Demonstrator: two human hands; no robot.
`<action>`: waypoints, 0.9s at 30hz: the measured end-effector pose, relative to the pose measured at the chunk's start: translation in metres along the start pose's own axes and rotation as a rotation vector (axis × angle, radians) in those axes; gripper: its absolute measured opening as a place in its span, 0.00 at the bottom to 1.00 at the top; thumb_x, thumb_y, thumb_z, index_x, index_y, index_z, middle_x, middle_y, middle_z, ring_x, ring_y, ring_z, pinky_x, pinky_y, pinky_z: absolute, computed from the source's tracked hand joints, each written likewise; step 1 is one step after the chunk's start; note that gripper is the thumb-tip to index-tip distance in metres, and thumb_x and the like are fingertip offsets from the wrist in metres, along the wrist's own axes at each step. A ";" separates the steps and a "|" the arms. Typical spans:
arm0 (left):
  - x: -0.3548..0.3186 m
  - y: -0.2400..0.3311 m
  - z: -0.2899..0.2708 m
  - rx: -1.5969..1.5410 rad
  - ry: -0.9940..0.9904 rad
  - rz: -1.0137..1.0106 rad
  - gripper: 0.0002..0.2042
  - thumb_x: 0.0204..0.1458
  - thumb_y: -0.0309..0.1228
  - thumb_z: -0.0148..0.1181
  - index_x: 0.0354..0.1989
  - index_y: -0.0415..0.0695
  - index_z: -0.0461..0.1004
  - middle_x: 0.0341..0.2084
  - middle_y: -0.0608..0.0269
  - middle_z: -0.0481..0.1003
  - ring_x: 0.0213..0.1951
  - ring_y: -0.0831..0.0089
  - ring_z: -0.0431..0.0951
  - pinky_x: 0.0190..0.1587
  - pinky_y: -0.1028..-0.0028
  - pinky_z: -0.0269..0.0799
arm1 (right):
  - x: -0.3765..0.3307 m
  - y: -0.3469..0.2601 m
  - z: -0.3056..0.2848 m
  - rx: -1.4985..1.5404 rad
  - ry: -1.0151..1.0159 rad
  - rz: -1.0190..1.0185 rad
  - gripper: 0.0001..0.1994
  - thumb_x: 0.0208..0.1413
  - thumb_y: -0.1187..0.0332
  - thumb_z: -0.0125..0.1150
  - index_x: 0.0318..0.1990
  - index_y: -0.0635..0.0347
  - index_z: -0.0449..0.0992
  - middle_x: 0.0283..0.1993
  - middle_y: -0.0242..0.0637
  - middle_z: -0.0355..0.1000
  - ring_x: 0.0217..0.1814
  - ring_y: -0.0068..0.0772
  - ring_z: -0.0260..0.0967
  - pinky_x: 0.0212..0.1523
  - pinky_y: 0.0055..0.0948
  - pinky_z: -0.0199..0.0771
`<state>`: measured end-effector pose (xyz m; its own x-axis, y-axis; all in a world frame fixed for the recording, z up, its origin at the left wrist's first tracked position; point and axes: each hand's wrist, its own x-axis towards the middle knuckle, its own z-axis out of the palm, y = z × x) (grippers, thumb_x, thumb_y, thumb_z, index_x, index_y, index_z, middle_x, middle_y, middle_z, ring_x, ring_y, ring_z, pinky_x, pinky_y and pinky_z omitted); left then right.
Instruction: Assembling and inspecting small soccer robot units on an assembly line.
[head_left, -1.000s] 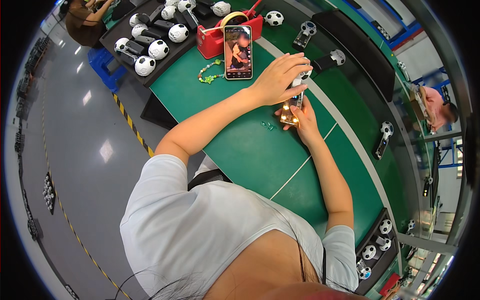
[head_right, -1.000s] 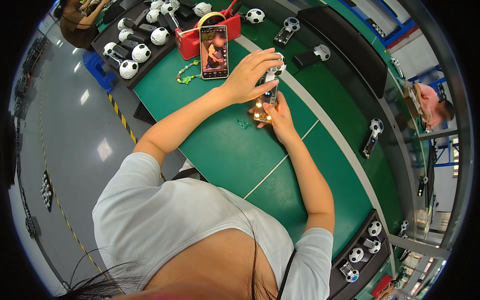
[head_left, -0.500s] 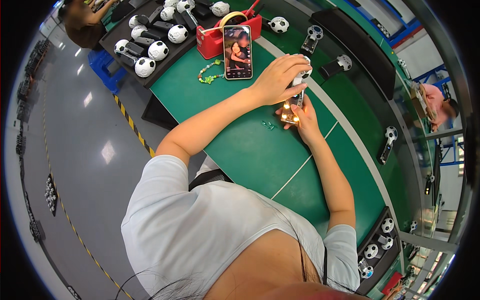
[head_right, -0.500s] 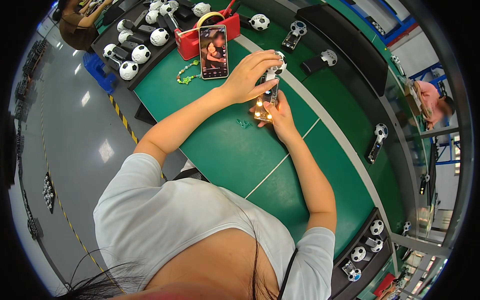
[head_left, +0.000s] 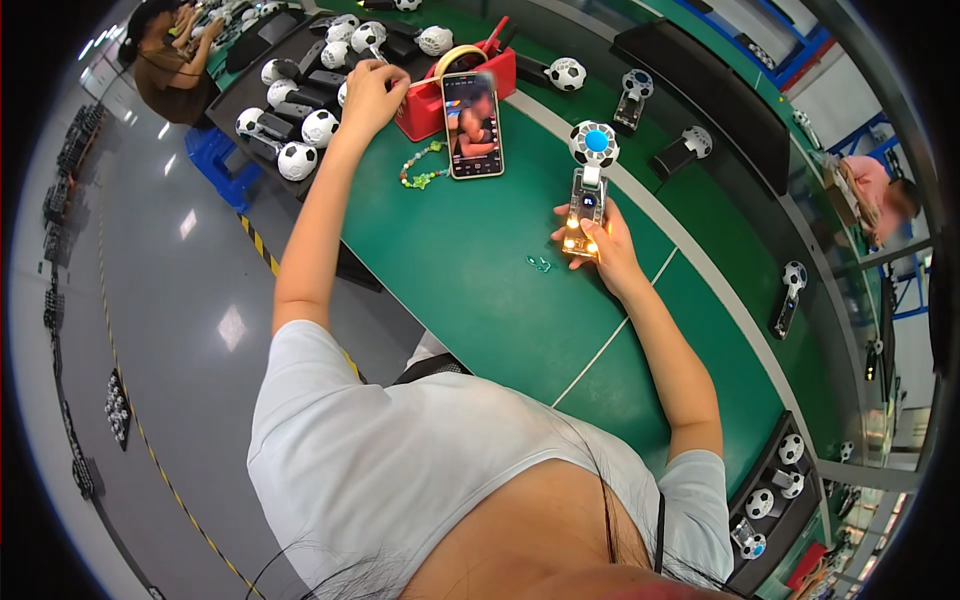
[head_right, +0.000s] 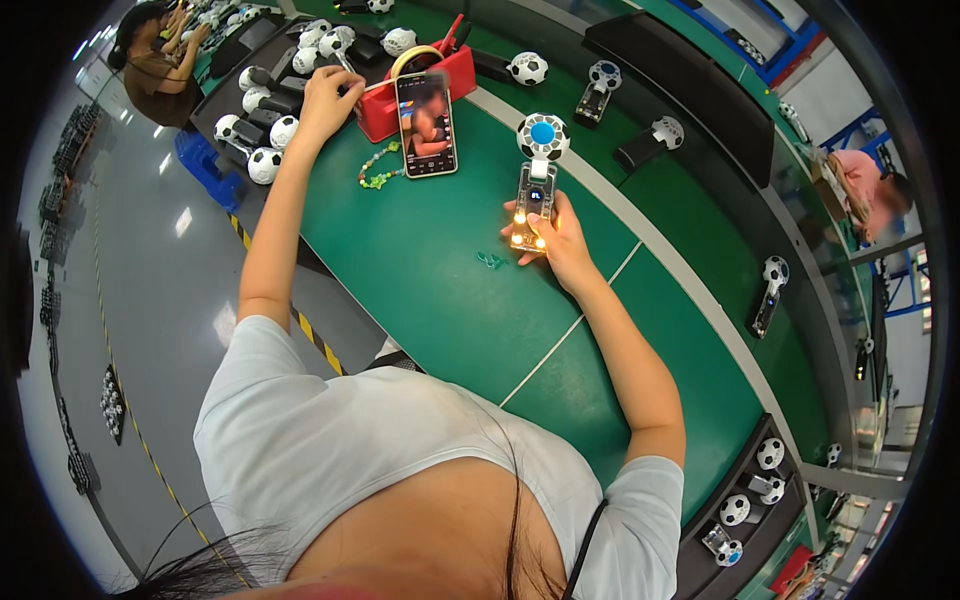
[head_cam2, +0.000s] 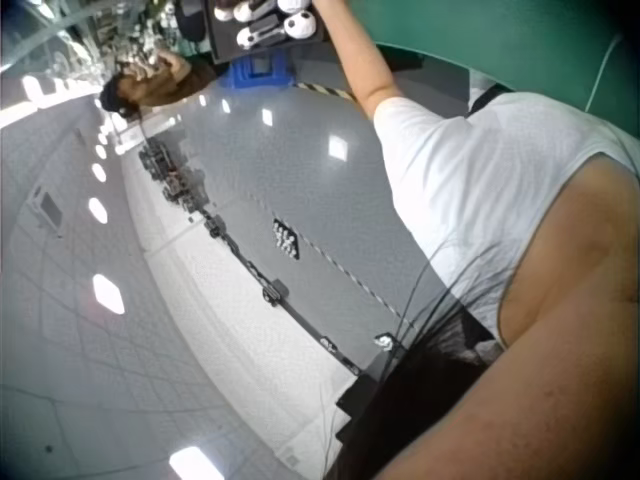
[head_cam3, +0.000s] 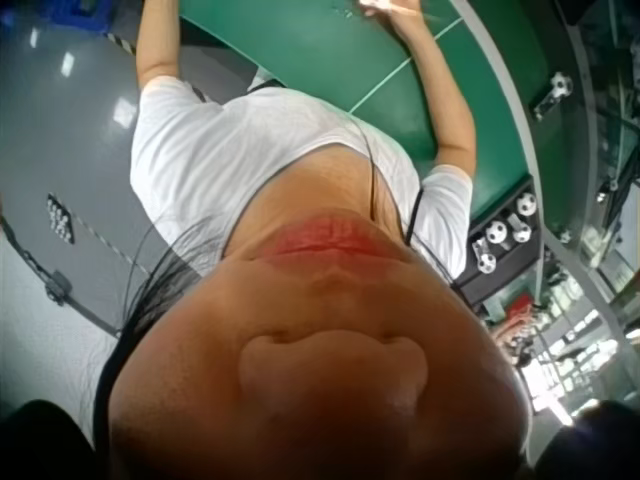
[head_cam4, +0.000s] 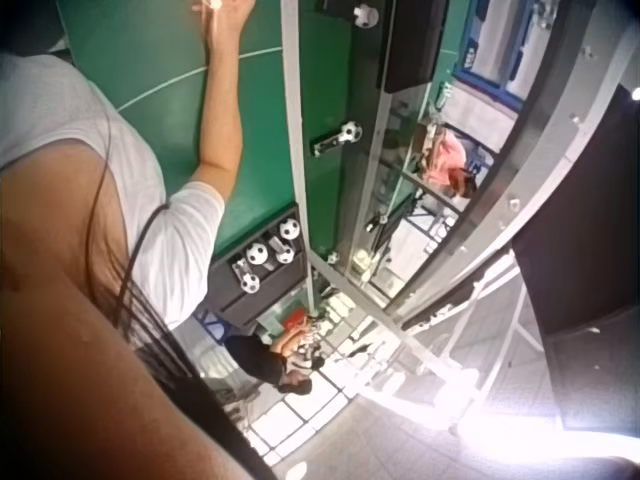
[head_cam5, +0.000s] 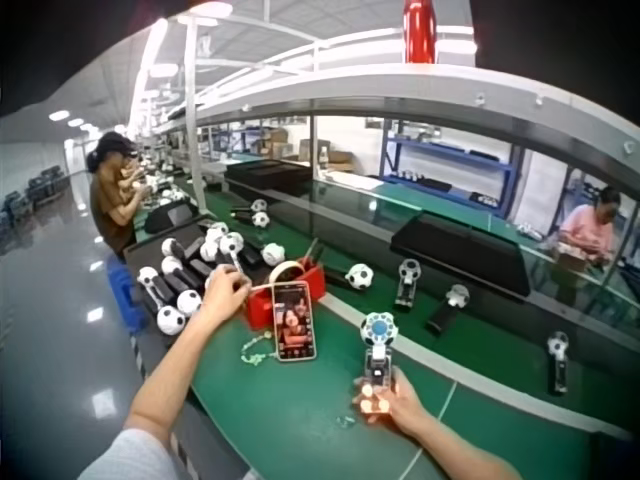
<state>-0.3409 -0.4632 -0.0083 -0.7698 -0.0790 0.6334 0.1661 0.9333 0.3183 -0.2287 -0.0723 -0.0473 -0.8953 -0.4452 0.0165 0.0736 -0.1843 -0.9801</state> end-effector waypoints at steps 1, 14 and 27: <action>0.003 -0.001 -0.004 -0.047 -0.085 0.003 0.11 0.48 0.36 0.58 0.34 0.43 0.80 0.42 0.52 0.73 0.46 0.59 0.71 0.50 0.66 0.66 | -0.001 0.000 0.000 0.002 0.007 -0.004 0.24 0.58 0.65 0.50 0.59 0.64 0.53 0.52 0.47 0.68 0.42 0.35 0.73 0.20 0.19 0.73; 0.018 0.003 -0.011 -0.566 -0.349 -0.204 0.11 0.51 0.32 0.57 0.30 0.35 0.78 0.21 0.63 0.74 0.22 0.77 0.69 0.29 0.79 0.66 | 0.005 -0.001 -0.007 0.164 0.050 0.058 0.22 0.59 0.63 0.50 0.57 0.65 0.57 0.48 0.48 0.71 0.39 0.33 0.75 0.19 0.17 0.70; -0.012 0.006 -0.016 -0.421 -0.129 -0.303 0.13 0.52 0.33 0.58 0.34 0.32 0.77 0.22 0.62 0.75 0.23 0.78 0.71 0.27 0.81 0.66 | 0.003 0.001 -0.007 0.152 0.006 0.023 0.22 0.59 0.63 0.48 0.56 0.65 0.56 0.46 0.49 0.71 0.36 0.35 0.75 0.17 0.17 0.67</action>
<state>-0.3208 -0.4626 -0.0022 -0.8866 -0.2549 0.3860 0.1371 0.6520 0.7457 -0.2343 -0.0671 -0.0493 -0.8950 -0.4460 -0.0075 0.1599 -0.3051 -0.9388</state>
